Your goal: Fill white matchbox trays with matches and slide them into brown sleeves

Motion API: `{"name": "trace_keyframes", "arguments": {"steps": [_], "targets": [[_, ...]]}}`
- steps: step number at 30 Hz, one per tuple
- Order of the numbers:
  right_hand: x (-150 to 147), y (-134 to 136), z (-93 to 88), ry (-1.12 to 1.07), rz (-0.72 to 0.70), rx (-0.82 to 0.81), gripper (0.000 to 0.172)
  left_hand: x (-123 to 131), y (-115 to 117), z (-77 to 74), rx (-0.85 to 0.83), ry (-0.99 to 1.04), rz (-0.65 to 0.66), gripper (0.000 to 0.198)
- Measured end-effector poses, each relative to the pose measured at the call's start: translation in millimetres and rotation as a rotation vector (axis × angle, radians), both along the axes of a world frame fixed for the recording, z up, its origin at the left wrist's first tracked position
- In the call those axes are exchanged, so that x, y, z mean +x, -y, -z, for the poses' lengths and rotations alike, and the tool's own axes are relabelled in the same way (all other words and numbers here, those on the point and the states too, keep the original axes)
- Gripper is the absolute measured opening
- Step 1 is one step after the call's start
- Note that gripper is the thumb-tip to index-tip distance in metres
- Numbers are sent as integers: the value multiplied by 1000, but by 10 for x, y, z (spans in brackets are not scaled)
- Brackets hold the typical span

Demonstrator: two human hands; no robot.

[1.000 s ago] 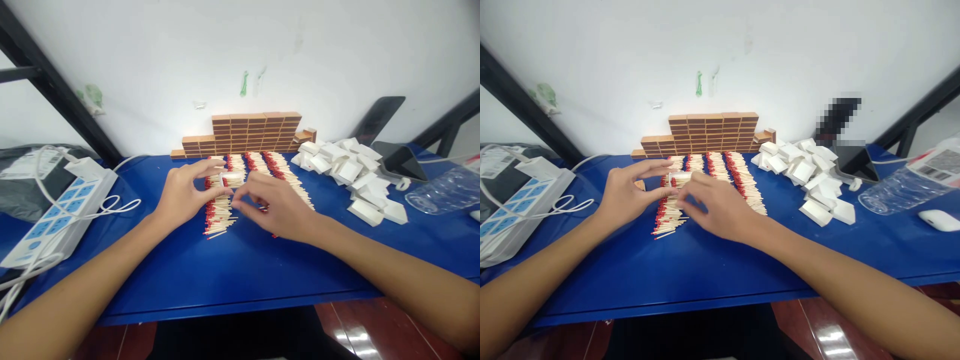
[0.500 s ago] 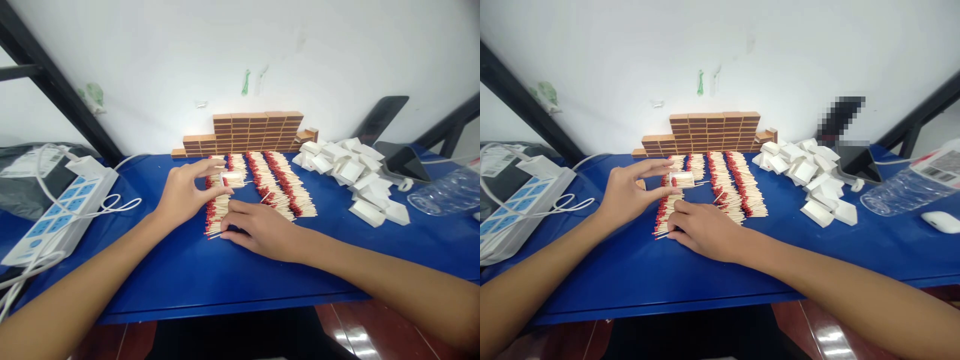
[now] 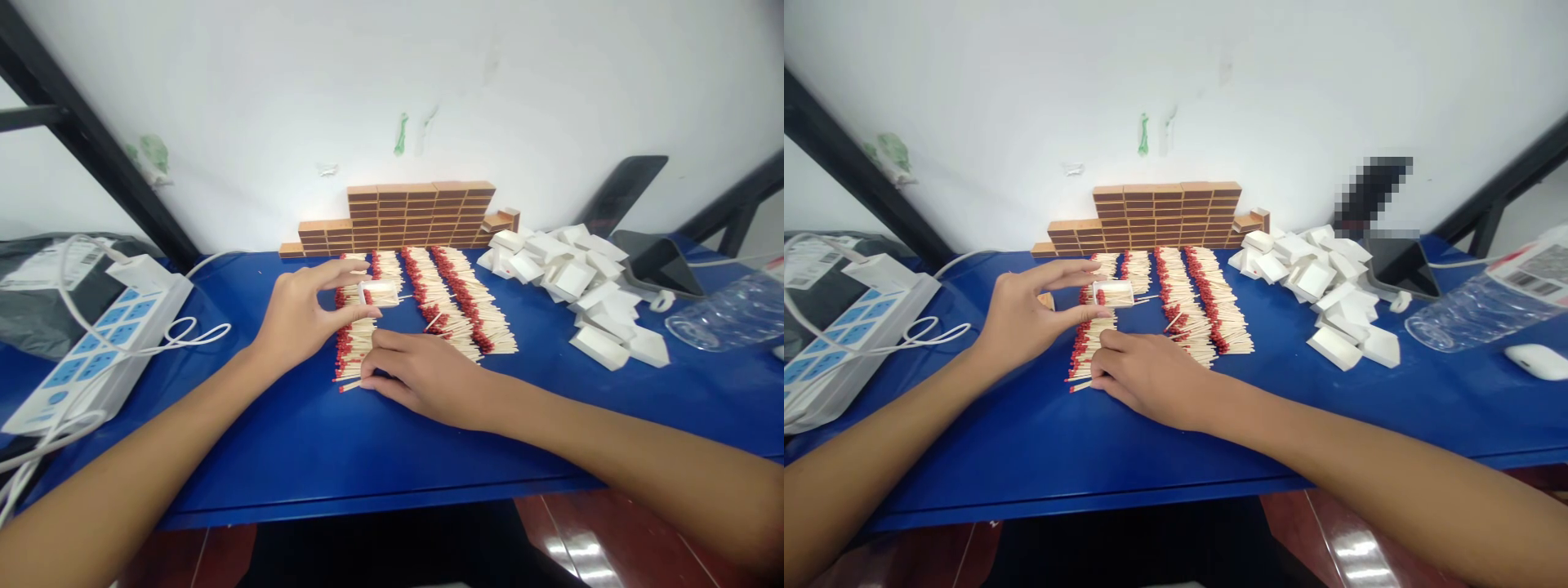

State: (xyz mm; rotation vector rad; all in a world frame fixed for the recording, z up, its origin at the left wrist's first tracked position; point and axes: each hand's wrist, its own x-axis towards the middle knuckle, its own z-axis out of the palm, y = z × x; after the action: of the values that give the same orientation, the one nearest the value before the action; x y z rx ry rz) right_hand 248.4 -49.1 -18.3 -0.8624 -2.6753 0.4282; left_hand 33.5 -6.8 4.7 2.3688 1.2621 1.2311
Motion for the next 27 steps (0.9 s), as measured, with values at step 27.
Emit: {"name": "trace_keyframes", "arguments": {"steps": [27], "targets": [[303,-380,-111,-406,176,390,11,0,3,23,-22,15,45,49]]}}
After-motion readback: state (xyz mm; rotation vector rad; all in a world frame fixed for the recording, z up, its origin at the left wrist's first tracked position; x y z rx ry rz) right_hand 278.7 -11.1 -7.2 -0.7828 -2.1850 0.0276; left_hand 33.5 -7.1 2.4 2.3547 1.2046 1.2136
